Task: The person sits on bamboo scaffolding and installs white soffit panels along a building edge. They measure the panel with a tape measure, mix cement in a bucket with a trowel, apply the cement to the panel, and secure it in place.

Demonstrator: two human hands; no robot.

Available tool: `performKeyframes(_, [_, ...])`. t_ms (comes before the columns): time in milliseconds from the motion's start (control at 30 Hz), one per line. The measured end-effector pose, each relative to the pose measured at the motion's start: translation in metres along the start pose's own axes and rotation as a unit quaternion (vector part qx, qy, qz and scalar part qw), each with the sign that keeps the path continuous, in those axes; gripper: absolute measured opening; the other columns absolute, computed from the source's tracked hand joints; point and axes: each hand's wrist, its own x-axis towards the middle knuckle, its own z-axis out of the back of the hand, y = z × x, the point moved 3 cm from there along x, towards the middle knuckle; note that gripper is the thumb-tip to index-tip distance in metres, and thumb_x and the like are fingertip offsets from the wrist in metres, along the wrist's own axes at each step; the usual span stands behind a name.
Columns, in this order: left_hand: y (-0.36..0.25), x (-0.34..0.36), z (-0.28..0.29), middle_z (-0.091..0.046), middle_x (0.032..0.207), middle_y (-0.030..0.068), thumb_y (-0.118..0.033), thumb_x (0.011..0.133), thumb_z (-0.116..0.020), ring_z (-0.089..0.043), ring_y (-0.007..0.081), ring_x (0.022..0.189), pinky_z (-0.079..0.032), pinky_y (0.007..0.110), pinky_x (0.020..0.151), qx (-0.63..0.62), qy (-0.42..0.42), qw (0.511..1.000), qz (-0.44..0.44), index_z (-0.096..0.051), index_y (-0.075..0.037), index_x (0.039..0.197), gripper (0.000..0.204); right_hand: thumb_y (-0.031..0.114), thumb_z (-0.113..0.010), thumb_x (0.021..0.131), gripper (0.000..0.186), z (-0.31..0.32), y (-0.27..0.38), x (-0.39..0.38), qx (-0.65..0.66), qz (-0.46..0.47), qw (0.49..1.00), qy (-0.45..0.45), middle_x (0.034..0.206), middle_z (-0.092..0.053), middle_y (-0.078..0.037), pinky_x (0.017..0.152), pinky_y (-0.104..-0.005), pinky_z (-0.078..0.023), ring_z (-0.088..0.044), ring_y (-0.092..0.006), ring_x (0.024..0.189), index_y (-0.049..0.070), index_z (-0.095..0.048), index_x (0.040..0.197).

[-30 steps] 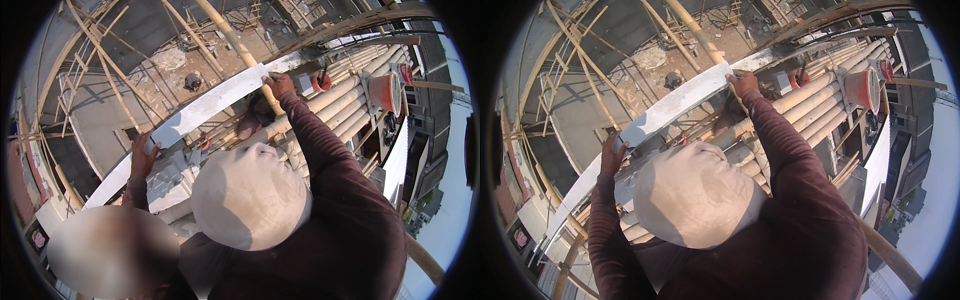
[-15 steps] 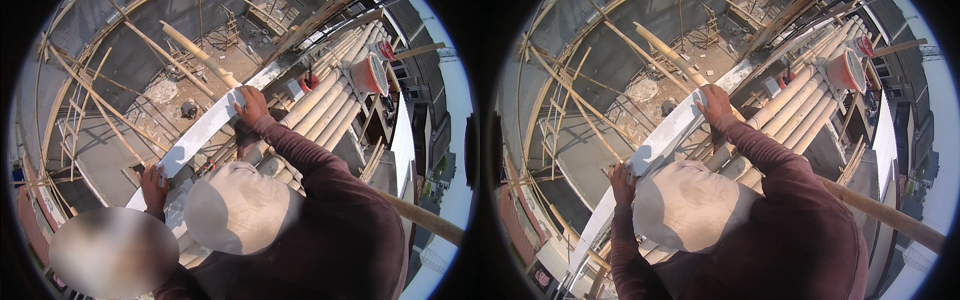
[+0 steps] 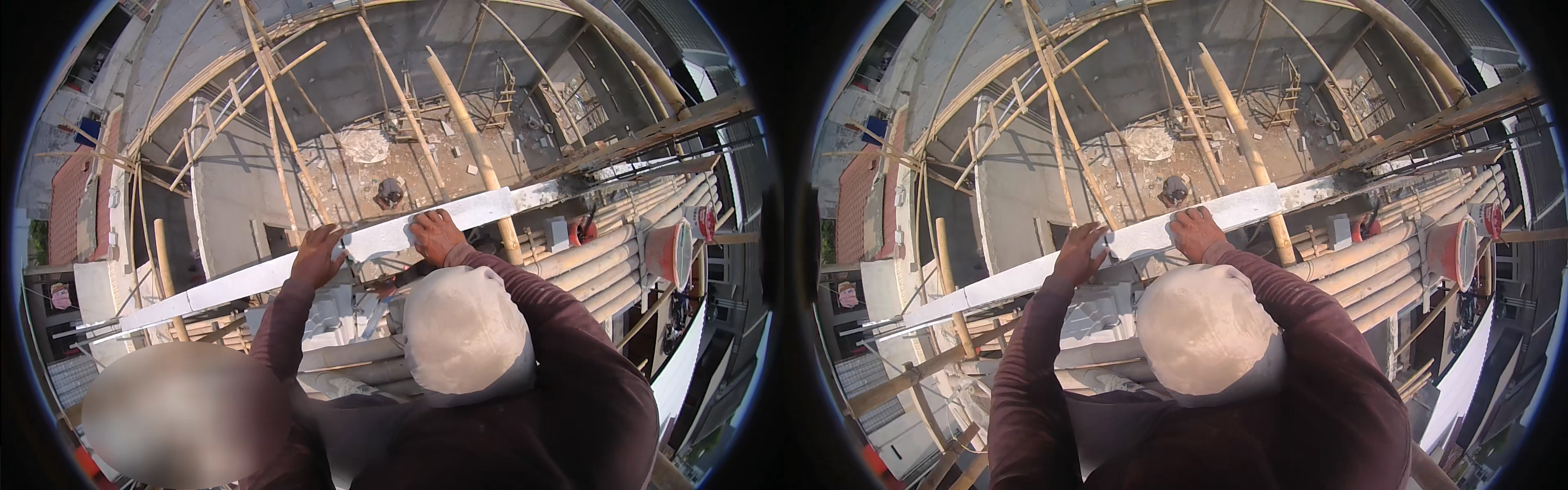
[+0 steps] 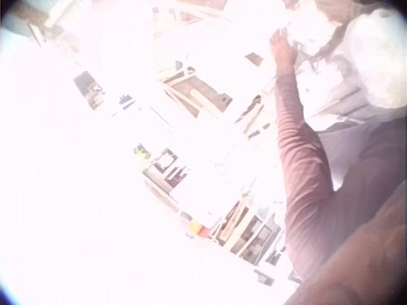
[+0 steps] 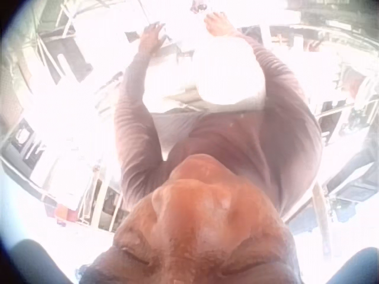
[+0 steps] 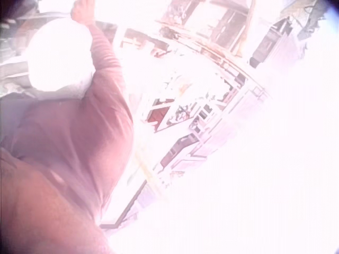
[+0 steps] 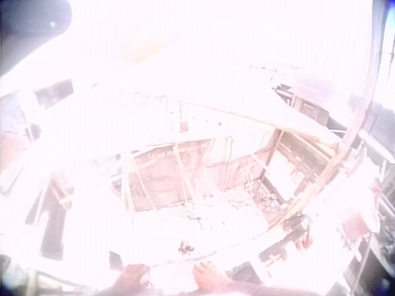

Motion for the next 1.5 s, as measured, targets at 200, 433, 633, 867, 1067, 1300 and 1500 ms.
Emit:
performKeyframes(200, [0.050, -0.073, 0.109, -0.063, 0.122, 0.0166, -0.032, 0.090, -0.068, -0.061, 0.0352, 0.111, -0.047, 0.040, 0.100, 0.020, 0.036, 0.996, 0.083, -0.060, -0.004, 0.125, 0.045, 0.032, -0.070, 0.079, 0.033, -0.007, 0.002, 0.025, -0.076, 0.046, 0.992, 0.091, 0.111, -0.059, -0.008, 0.096, -0.0460, -0.038, -0.055, -0.0288, 0.109, 0.013, -0.066, 0.106])
performKeyframes(433, [0.029, -0.276, 0.141, -0.069, 0.100, 0.0101, -0.038, 0.094, -0.066, -0.061, 0.0147, 0.093, -0.049, 0.032, 0.085, -0.287, -0.220, 0.861, 0.358, -0.066, 0.001, 0.111, 0.042, 0.031, -0.072, 0.081, 0.030, -0.002, 0.003, 0.030, -0.032, 0.132, 0.989, 0.063, 0.103, -0.059, -0.012, 0.092, -0.0455, -0.040, -0.057, -0.0322, 0.100, 0.007, -0.068, 0.097])
performKeyframes(633, [-0.040, -0.440, -0.036, -0.068, 0.097, 0.0131, -0.029, 0.091, -0.071, -0.063, 0.0215, 0.090, -0.049, 0.034, 0.084, -0.262, -0.330, 0.681, 0.598, -0.067, 0.000, 0.103, 0.031, 0.030, -0.072, 0.082, 0.029, 0.003, 0.024, 0.041, -0.035, 0.171, 0.979, 0.102, 0.100, -0.060, -0.012, 0.089, -0.0458, -0.041, -0.058, -0.0338, 0.098, 0.007, -0.064, 0.097])
performKeyframes(867, [0.055, -0.524, -0.137, -0.055, 0.124, 0.0257, -0.044, 0.090, -0.064, -0.054, 0.0447, 0.114, -0.044, 0.051, 0.096, 0.044, -0.235, 0.643, 0.727, -0.049, 0.000, 0.134, 0.064, 0.028, -0.073, 0.081, 0.034, 0.001, 0.040, 0.059, -0.028, 0.174, 0.979, 0.104, 0.104, -0.059, -0.013, 0.090, -0.0446, -0.041, -0.057, -0.0330, 0.099, 0.008, -0.062, 0.105])
performKeyframes(1067, [0.100, -0.561, -0.163, -0.057, 0.119, 0.0223, -0.038, 0.097, -0.053, -0.056, 0.0386, 0.113, -0.044, 0.048, 0.096, 0.059, -0.128, 0.651, 0.746, -0.048, -0.001, 0.132, 0.051, 0.031, -0.071, 0.082, 0.036, -0.004, 0.034, 0.053, -0.016, 0.125, 0.990, 0.061, 0.107, -0.057, -0.011, 0.090, -0.0434, -0.042, -0.055, -0.0302, 0.103, 0.009, -0.063, 0.109])
performKeyframes(1300, [0.070, -0.563, -0.175, -0.055, 0.117, 0.0202, -0.032, 0.098, -0.051, -0.054, 0.0340, 0.110, -0.043, 0.044, 0.095, 0.030, -0.119, 0.635, 0.763, -0.047, 0.000, 0.131, 0.047, 0.032, -0.070, 0.082, 0.036, -0.008, 0.026, 0.043, -0.035, 0.121, 0.988, 0.090, 0.110, -0.056, -0.011, 0.091, -0.0433, -0.040, -0.054, -0.0292, 0.105, 0.010, -0.061, 0.110])
performKeyframes(1500, [0.001, -0.528, -0.149, -0.054, 0.115, 0.0185, -0.028, 0.099, -0.049, -0.053, 0.0300, 0.107, -0.043, 0.041, 0.094, -0.052, -0.166, 0.617, 0.767, -0.045, 0.001, 0.129, 0.042, 0.031, -0.070, 0.082, 0.033, -0.010, 0.028, 0.041, -0.023, 0.117, 0.991, 0.068, 0.104, -0.057, -0.011, 0.089, -0.0428, -0.040, -0.055, -0.0286, 0.100, 0.010, -0.062, 0.106])
